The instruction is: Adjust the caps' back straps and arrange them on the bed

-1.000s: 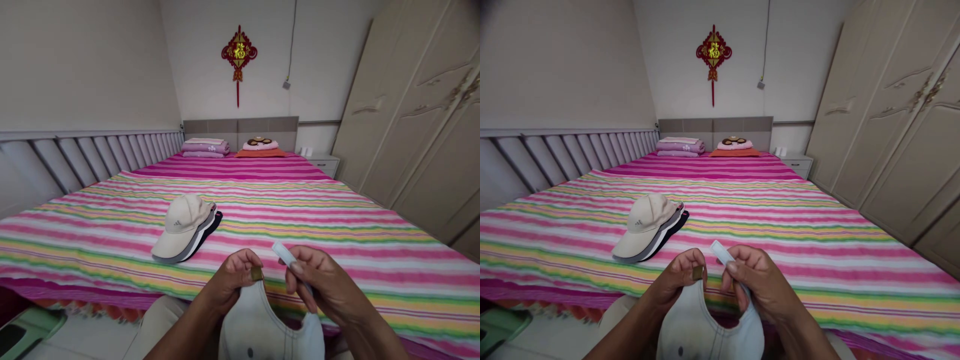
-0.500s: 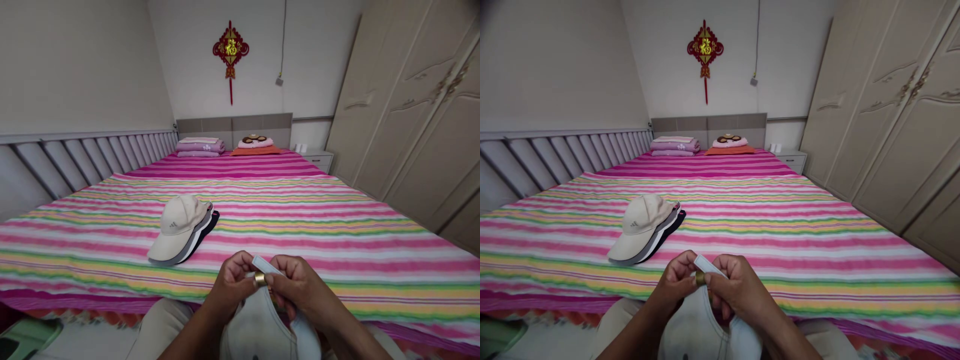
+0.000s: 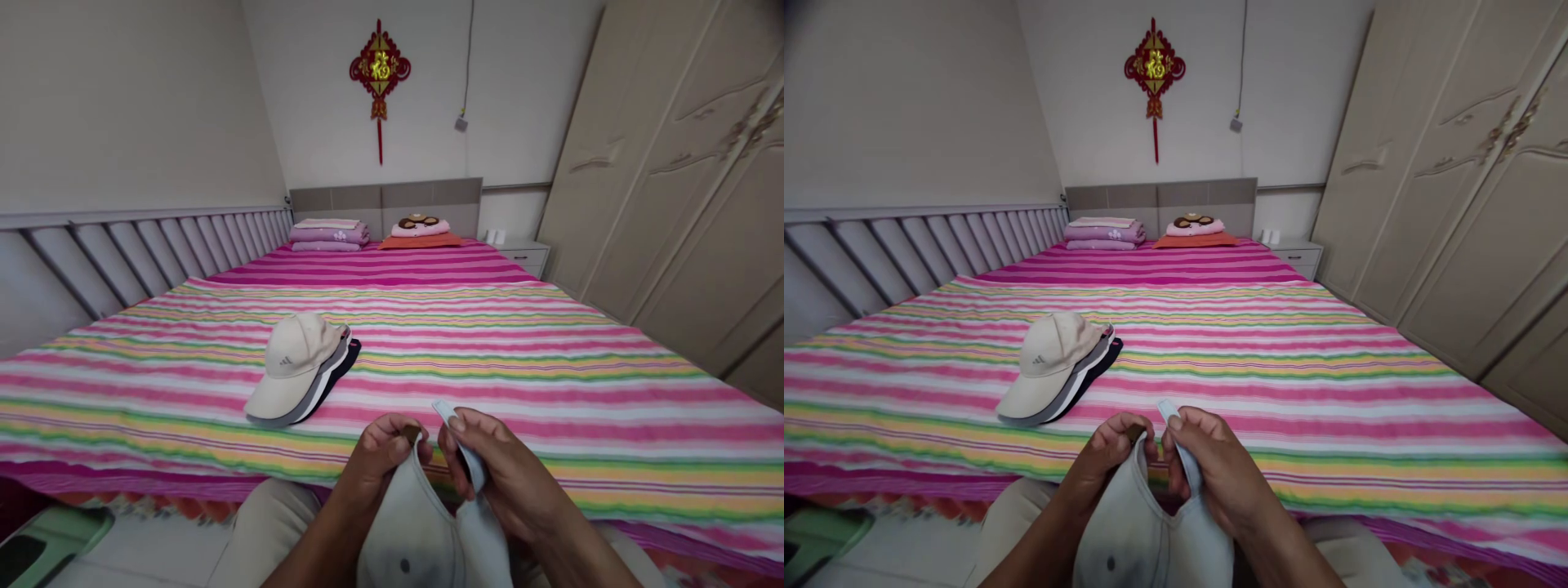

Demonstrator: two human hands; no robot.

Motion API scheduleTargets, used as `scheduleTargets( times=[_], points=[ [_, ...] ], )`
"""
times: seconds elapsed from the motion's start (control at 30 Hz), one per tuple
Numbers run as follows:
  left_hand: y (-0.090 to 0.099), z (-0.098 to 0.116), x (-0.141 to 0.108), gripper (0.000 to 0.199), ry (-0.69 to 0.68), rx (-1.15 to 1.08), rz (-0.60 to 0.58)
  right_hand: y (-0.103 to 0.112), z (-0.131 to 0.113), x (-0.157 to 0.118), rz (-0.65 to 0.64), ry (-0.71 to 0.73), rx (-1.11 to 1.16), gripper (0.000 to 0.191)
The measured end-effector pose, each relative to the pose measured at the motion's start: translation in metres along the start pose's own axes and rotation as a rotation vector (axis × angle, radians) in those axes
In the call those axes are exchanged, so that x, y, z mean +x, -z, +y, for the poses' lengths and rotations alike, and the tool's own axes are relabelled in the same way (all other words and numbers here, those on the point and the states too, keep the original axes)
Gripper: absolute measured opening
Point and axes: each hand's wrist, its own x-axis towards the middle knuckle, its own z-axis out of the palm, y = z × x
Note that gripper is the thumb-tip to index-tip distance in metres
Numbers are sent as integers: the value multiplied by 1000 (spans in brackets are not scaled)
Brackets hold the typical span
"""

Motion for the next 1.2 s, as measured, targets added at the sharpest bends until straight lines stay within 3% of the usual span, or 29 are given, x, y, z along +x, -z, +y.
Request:
scheduleTargets(
  times=[0.27, 0.57, 0.9, 1.2],
  points=[
    [4, -7, 3, 26, 47, -87, -38, 2, 8, 2, -174, -29, -29, 38],
    [5, -8, 2, 27, 53, -83, -22, 0, 13, 3, -170, -56, -115, 37],
    [8, -10, 2, 28, -15, -13, -13, 5, 13, 5, -305, -57, -184, 37],
    [3, -5, -2, 29, -59, 26, 7, 8, 15, 6, -336, -117, -133, 41]
  ],
)
